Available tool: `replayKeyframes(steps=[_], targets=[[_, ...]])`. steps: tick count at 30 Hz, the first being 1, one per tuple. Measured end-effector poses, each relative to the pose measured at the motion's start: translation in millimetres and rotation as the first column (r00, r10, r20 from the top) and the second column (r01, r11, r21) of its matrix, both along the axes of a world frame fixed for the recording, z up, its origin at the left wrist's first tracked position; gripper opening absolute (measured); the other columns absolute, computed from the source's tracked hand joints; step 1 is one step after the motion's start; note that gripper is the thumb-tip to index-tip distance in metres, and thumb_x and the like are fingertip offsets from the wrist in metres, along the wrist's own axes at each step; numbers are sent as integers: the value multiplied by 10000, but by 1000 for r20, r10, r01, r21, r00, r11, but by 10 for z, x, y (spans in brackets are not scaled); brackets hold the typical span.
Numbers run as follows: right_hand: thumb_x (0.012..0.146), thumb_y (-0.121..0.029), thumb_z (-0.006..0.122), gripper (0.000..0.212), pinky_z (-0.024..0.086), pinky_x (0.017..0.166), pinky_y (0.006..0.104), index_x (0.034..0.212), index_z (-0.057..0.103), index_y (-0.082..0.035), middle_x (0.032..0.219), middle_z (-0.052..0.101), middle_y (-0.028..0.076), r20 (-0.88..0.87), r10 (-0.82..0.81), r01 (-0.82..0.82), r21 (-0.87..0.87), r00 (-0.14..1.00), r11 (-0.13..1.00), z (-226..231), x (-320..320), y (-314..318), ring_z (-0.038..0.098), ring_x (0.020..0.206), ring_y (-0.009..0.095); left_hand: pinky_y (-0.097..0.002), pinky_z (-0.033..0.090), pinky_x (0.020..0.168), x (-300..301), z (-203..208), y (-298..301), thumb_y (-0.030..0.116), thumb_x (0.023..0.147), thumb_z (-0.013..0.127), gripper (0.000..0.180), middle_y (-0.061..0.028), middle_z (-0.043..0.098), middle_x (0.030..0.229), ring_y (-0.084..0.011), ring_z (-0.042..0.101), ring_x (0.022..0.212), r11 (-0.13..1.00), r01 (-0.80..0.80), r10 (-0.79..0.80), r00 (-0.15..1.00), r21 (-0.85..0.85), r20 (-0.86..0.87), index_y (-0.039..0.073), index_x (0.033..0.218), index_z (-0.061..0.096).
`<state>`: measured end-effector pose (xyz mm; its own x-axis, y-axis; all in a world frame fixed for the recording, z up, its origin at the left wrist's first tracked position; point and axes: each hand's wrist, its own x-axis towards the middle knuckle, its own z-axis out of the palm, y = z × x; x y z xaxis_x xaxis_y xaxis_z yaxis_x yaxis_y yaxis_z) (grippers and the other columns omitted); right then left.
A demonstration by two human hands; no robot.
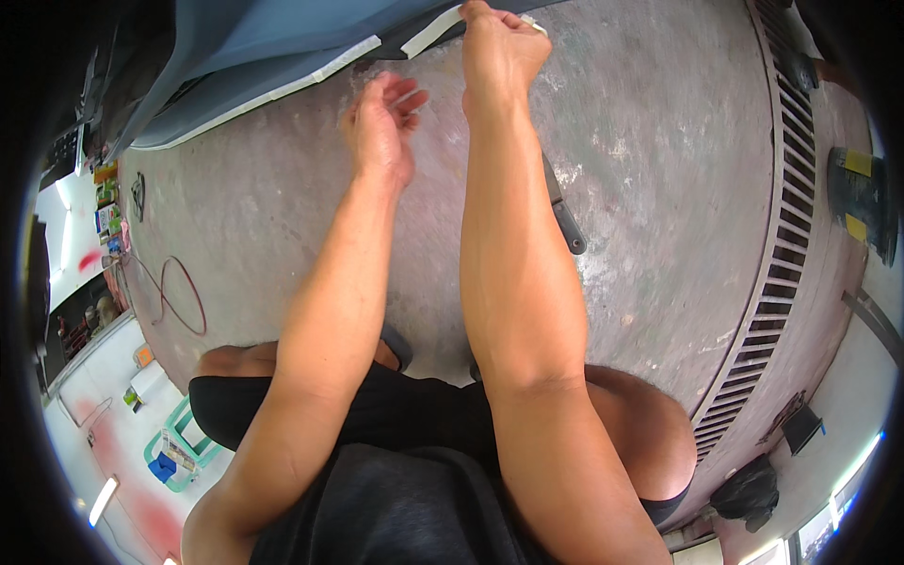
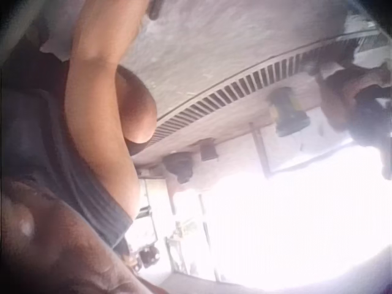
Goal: The person applies masking tape along the lower edge of a car bumper, smoothing it down and cutting segments as needed. The person uses a scraper tool to press the tape firmly and continues the process along the bumper's contour.
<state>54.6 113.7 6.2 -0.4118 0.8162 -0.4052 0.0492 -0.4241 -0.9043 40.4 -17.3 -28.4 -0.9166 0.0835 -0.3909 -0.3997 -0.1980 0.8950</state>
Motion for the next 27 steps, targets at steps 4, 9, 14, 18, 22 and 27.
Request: replayKeyframes(steps=[4,9,14,18,22,27], targets=[[774,-117,778,151,446,645,327,804,714,17,744,643,46,-98,-17,5,-124,995,992,-69,-138,-98,546,682,148,-287,477,671,7,92,78,302,984,695,359,-106,690,1047,-197,683,902,955,-33,-26,981,293,193,1,1156,601],[788,-139,805,180,436,734,341,837,718,10,787,646,50,-23,36,-37,-59,999,998,38,-107,-157,550,734,147,-272,465,640,-140,40,34,175,956,722,219,-84,701,970,-158,665,803,982,-30,17,997,187,71,23,1088,636],[806,-197,833,247,460,889,353,930,761,4,879,692,60,-7,122,-122,30,992,992,-57,-103,-160,593,847,148,-265,456,608,-283,136,40,120,922,732,152,-71,705,892,-137,646,733,991,-86,79,995,102,68,33,1024,661],[853,-198,817,228,484,774,306,937,785,12,839,715,40,35,153,-157,210,988,965,-225,-151,-164,600,783,131,-265,453,586,-361,188,78,105,904,729,119,-71,707,855,-135,643,702,991,-132,129,989,36,75,28,976,673],[873,-201,812,237,485,723,284,944,789,24,822,723,38,84,160,-178,273,983,945,-269,-199,-154,601,753,127,-265,456,580,-387,192,116,100,897,732,115,-75,710,851,-136,646,697,990,-133,130,989,44,78,20,956,676],[874,-203,810,243,489,735,288,957,790,25,826,724,40,26,164,-165,257,986,952,-301,-205,-145,607,761,129,-252,445,572,-361,199,185,107,880,728,110,-58,719,799,-113,657,664,991,-135,133,988,22,75,17,933,691]])
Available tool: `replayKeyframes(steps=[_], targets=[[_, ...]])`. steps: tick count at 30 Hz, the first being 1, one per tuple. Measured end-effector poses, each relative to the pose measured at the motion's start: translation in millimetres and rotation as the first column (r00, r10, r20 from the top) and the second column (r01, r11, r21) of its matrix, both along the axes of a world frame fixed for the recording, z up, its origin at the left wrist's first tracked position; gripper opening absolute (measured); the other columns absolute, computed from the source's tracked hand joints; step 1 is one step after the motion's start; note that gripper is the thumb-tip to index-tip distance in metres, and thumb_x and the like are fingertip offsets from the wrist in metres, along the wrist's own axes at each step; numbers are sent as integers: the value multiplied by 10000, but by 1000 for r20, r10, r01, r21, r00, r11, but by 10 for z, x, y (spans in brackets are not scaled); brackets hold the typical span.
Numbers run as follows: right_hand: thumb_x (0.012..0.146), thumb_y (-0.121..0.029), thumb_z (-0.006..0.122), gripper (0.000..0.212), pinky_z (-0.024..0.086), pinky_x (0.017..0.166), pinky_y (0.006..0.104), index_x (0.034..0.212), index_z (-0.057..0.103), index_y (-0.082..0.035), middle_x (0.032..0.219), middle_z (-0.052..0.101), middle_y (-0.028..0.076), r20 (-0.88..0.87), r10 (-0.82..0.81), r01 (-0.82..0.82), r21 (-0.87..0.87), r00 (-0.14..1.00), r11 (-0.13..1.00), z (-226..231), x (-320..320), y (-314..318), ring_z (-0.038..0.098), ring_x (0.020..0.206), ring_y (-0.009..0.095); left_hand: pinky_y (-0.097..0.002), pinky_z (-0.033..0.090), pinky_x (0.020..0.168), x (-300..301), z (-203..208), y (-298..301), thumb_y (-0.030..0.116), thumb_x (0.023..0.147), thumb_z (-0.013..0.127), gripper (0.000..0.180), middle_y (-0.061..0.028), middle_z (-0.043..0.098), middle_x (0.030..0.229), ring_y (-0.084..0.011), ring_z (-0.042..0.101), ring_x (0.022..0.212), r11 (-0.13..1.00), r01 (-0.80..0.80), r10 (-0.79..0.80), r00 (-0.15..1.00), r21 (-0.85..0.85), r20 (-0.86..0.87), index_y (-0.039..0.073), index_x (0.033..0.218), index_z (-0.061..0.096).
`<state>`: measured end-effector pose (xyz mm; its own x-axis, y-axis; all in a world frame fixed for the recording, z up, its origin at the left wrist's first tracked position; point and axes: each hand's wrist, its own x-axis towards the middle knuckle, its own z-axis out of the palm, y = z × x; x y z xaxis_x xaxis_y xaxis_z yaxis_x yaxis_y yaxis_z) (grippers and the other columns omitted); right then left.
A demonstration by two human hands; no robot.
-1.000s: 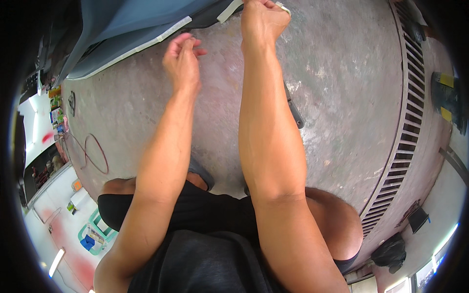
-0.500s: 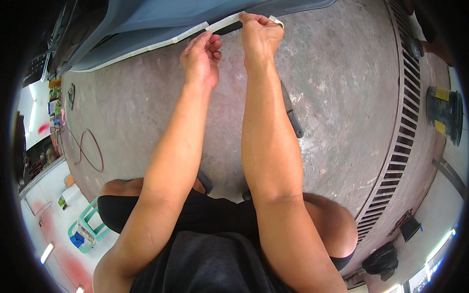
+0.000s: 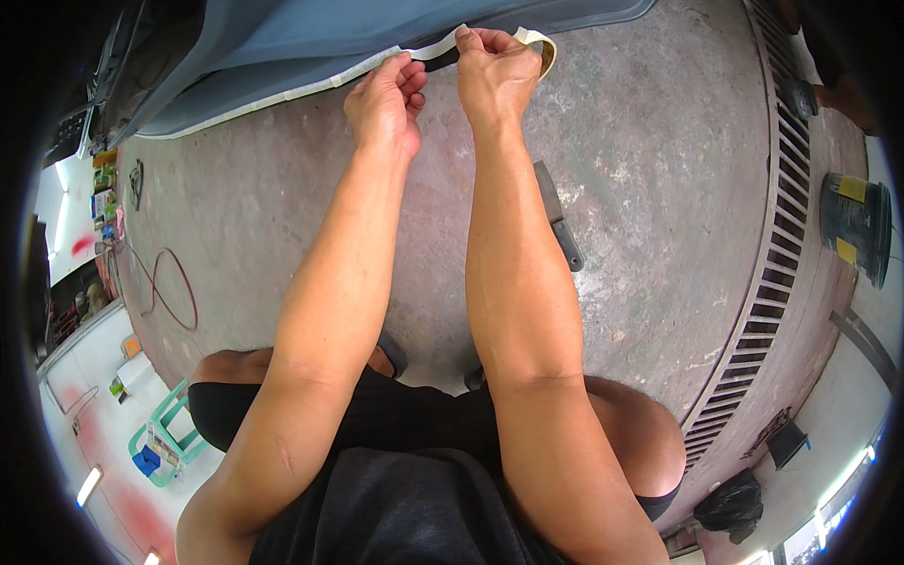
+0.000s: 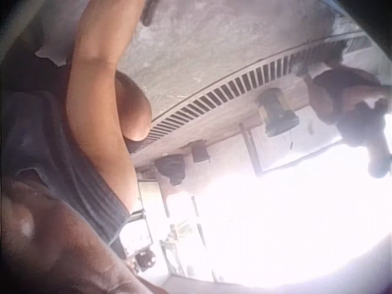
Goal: The person applies masking tape along the lower edge of a car bumper, smoothing it down and cutting segments as needed. The person uses a scraper tool to press the tape firmly and continues the process along the bumper's contour.
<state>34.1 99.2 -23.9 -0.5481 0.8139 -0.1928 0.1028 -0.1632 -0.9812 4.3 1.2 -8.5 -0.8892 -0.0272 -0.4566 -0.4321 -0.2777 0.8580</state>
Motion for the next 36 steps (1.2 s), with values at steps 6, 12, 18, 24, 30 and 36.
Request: replayKeyframes(steps=[6,12,18,24,30,36], targets=[[859,-201,796,246,497,753,303,957,790,25,831,724,47,-16,0,0,1,1000,1000,-4,5,-14,616,771,136,-240,430,533,-66,-51,-38,88,893,726,104,-75,713,840,-115,637,672,996,-77,76,997,-45,-22,13,940,674],[832,-192,764,255,527,659,323,882,770,58,725,727,99,-40,-80,84,118,996,989,-15,-72,-63,655,658,162,-235,419,525,-84,-55,-41,74,914,722,76,-61,712,835,-101,631,671,994,-57,51,996,-89,-68,20,947,678],[831,-188,793,243,501,765,307,923,778,36,831,717,68,-12,-77,77,-34,997,996,58,-72,-79,620,779,151,-230,419,531,-39,-79,-3,79,924,722,71,-49,709,833,-95,624,673,991,-92,84,993,-97,-86,28,950,682],[813,-189,795,243,493,782,309,887,763,40,829,705,64,4,-113,113,-88,994,990,60,-71,-79,609,793,156,-224,414,521,0,-64,37,76,910,730,71,-37,697,813,-80,606,656,989,-148,148,989,-27,-18,38,917,670],[806,-198,801,267,493,802,313,898,754,49,844,704,77,13,-103,103,-93,995,990,80,-111,-85,613,805,167,-219,405,504,-27,-6,51,57,879,734,83,-27,679,790,-77,584,630,977,-210,210,978,35,20,47,881,651],[809,-199,799,276,497,811,323,910,746,53,868,703,90,49,-106,110,-93,993,989,98,-127,-94,622,817,180,-222,410,494,-45,-11,53,39,868,733,92,-43,667,784,-87,583,622,971,-231,228,972,65,50,34,875,641]])
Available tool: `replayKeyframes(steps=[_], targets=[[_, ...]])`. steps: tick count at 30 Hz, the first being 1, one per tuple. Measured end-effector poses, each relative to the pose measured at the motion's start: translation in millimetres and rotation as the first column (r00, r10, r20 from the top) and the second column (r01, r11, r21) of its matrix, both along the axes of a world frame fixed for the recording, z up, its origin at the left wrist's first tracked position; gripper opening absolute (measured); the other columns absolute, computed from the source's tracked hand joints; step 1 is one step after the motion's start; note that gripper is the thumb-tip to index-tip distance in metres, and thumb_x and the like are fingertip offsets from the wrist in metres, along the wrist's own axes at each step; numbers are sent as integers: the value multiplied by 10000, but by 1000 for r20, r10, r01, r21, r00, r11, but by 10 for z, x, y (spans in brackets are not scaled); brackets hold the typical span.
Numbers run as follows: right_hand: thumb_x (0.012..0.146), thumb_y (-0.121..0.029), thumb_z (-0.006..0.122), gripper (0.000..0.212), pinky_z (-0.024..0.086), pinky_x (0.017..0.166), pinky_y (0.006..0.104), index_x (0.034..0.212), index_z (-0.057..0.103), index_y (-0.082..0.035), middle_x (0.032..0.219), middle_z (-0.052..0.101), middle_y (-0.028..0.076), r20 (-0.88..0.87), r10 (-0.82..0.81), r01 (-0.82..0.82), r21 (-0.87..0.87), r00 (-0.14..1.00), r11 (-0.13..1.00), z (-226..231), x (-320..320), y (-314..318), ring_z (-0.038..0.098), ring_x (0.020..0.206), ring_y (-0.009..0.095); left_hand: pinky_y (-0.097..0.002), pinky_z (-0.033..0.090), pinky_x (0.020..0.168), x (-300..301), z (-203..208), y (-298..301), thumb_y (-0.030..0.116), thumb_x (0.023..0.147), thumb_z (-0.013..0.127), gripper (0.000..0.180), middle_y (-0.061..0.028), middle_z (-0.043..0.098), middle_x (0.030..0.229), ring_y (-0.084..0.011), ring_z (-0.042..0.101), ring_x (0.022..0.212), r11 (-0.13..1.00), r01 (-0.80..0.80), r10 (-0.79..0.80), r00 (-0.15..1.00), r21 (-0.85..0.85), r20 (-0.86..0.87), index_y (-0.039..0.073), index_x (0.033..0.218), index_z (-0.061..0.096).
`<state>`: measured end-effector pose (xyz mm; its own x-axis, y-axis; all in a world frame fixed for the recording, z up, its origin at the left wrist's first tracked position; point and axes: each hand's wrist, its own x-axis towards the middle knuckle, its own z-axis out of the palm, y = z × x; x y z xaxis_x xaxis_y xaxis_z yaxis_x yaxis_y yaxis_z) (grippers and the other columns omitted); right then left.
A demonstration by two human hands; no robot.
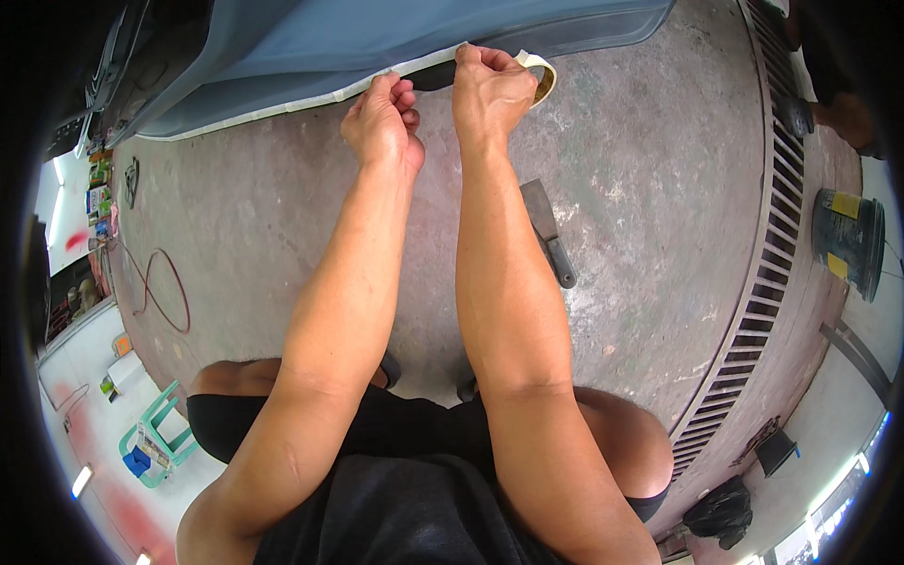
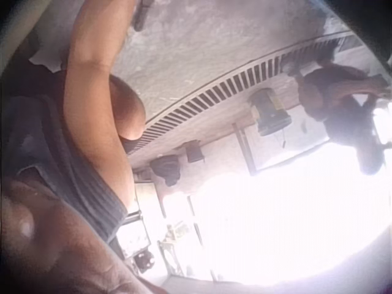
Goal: The person applies masking tape along the lower edge of a car bumper, smoothing it down and cutting segments as needed. The person uses a scraper tool to press the tape firmly and continues the process along the bumper's contour.
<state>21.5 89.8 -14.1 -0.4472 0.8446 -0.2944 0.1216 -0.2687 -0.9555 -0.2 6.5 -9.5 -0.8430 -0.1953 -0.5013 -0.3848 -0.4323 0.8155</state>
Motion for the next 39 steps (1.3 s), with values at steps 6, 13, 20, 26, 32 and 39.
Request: replayKeyframes(steps=[6,13,20,26,32,39], targets=[[805,-194,801,284,496,811,333,904,729,62,862,693,98,6,-9,9,-22,1000,1000,-1,-40,30,619,820,189,-227,407,474,-19,31,29,34,864,729,104,-51,662,778,-93,582,604,1000,-10,9,1000,23,29,29,877,626],[806,-194,799,290,493,799,327,903,715,65,866,685,95,7,-9,10,-35,1000,999,16,-46,40,612,815,183,-237,408,511,-33,24,33,73,870,713,135,-66,674,796,-108,600,635,999,15,-16,999,28,33,17,939,612],[813,-196,792,286,488,796,324,903,719,65,861,683,91,25,-10,11,-44,1000,999,11,-52,45,605,814,180,-241,401,493,-29,83,52,86,872,724,134,-60,661,782,-105,587,616,998,-3,-2,997,61,79,21,907,611],[815,-187,789,275,490,801,324,896,715,65,856,684,93,6,-9,9,-57,1000,998,36,-57,31,608,811,181,-244,381,470,-71,88,68,88,875,724,137,-52,648,774,-102,573,594,1000,-11,8,993,22,114,28,887,601],[813,-187,785,273,491,767,318,884,708,65,839,682,86,58,-11,13,-39,998,999,-21,-85,44,603,780,178,-233,376,456,-64,110,66,56,876,703,131,-32,627,760,-81,538,566,997,-33,21,989,77,144,52,854,574],[779,-257,764,344,558,811,401,862,753,77,799,746,189,129,-48,44,33,990,998,-122,-152,45,717,771,279,-222,394,473,-90,189,63,64,906,665,102,-6,598,784,-71,535,589,984,-58,19,973,166,230,74,879,567]])
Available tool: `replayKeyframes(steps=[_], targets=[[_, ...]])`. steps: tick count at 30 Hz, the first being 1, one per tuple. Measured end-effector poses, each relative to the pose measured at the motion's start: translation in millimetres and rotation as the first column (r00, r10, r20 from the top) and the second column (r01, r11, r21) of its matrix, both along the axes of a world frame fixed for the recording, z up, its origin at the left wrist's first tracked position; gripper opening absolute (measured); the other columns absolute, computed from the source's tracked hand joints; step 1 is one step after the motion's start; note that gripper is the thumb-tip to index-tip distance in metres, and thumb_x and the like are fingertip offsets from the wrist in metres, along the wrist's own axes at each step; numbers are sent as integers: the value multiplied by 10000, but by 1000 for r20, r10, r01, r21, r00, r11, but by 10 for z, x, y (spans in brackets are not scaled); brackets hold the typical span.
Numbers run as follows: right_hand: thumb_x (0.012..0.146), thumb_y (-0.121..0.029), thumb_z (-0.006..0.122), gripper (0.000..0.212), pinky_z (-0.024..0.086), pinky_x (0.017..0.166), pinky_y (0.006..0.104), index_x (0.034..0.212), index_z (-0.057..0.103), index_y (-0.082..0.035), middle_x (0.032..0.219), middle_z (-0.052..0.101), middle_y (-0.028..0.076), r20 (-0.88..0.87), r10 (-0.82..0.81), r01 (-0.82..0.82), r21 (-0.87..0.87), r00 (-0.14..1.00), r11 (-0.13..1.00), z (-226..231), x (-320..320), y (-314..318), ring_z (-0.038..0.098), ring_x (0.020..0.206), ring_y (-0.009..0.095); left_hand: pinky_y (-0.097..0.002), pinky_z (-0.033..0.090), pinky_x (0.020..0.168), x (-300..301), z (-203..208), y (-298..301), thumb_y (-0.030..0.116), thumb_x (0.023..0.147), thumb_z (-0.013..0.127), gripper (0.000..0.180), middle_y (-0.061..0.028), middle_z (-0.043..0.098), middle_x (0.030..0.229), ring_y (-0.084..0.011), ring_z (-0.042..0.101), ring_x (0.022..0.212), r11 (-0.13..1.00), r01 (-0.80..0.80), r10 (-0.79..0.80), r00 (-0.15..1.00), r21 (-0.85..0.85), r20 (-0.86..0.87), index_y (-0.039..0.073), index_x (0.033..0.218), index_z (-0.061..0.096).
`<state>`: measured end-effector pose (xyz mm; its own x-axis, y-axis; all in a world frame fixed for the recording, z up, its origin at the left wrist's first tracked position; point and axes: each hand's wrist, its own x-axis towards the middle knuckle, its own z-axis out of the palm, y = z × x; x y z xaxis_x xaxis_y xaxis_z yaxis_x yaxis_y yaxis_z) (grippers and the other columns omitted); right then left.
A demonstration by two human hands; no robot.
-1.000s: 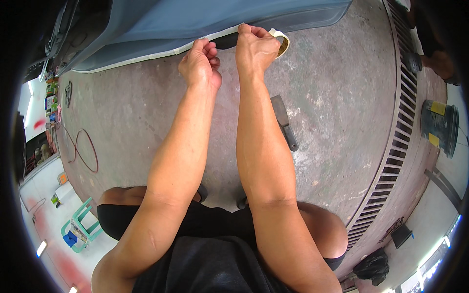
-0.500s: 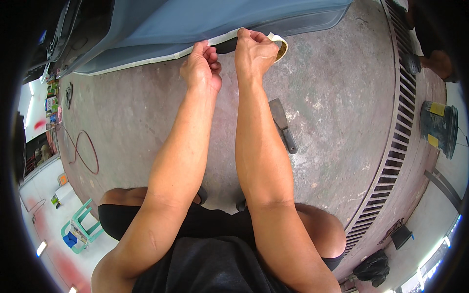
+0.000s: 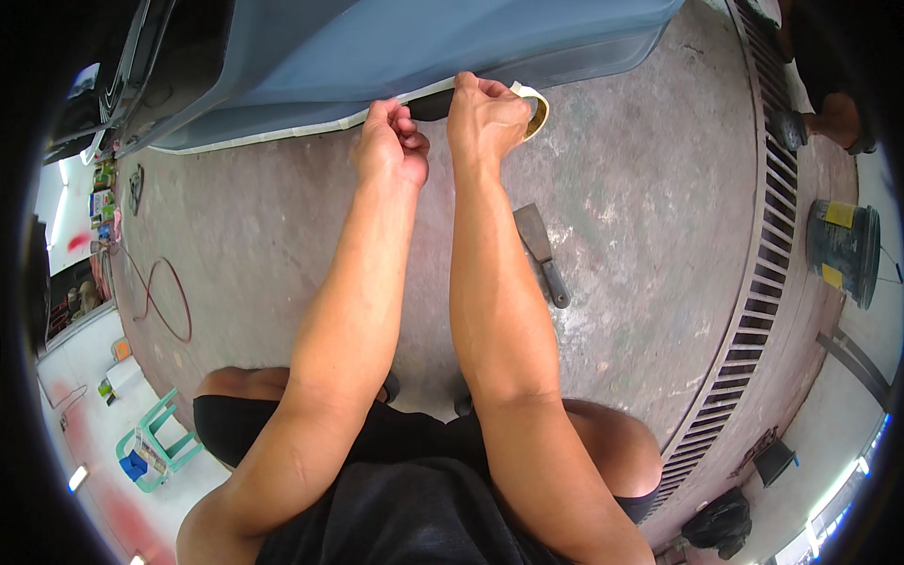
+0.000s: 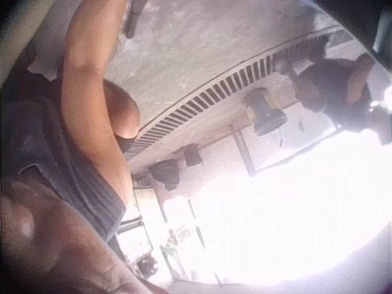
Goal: The person applies masking tape along the lower edge of a car bumper, smoothing it down and cutting segments as needed. The person uses a scraper tool to press the tape firmly and continues the process along the bumper's contour.
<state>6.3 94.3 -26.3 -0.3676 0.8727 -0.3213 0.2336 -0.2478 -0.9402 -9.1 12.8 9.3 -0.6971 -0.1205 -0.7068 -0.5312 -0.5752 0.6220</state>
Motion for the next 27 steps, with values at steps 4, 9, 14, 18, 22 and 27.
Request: replayKeyframes(steps=[4,9,14,18,22,27], targets=[[782,-252,764,350,559,813,411,869,744,86,817,746,200,10,-11,11,-23,1000,1000,43,-11,-11,721,785,293,-233,361,466,-30,-29,11,78,889,670,116,-8,592,758,-72,506,578,999,-25,24,999,29,31,71,863,557],[811,-179,766,274,485,744,330,887,680,69,841,662,87,2,-5,5,-94,1000,996,108,-2,5,592,778,172,-218,388,478,-1,0,10,87,918,644,90,5,583,787,-70,519,591,1000,2,-3,1000,17,30,88,879,563],[774,-252,767,341,556,801,408,842,746,81,809,746,201,31,-25,25,-12,999,1000,57,-16,9,722,790,298,-214,385,478,-3,-16,14,91,908,660,99,8,588,789,-65,522,591,1000,0,0,1000,13,22,93,873,568],[780,-252,767,336,557,791,407,844,749,77,795,744,195,33,-9,8,10,999,1000,31,-23,2,721,773,293,-212,381,474,-21,-36,0,95,898,674,106,13,587,781,-60,523,587,1000,-8,8,1000,17,9,99,874,571],[794,-252,768,335,559,782,402,841,746,79,777,742,182,21,-15,15,11,1000,1000,66,-8,-18,720,756,282,-211,379,472,-27,-24,7,94,896,673,102,17,583,771,-58,519,581,1000,-17,16,999,15,41,102,880,572],[803,-246,771,333,559,772,394,843,742,83,768,739,172,11,-34,34,3,999,999,48,-18,-8,717,748,271,-214,382,472,-25,-4,39,94,902,662,92,14,582,768,-60,516,579,1000,-17,16,999,17,40,100,889,571]])
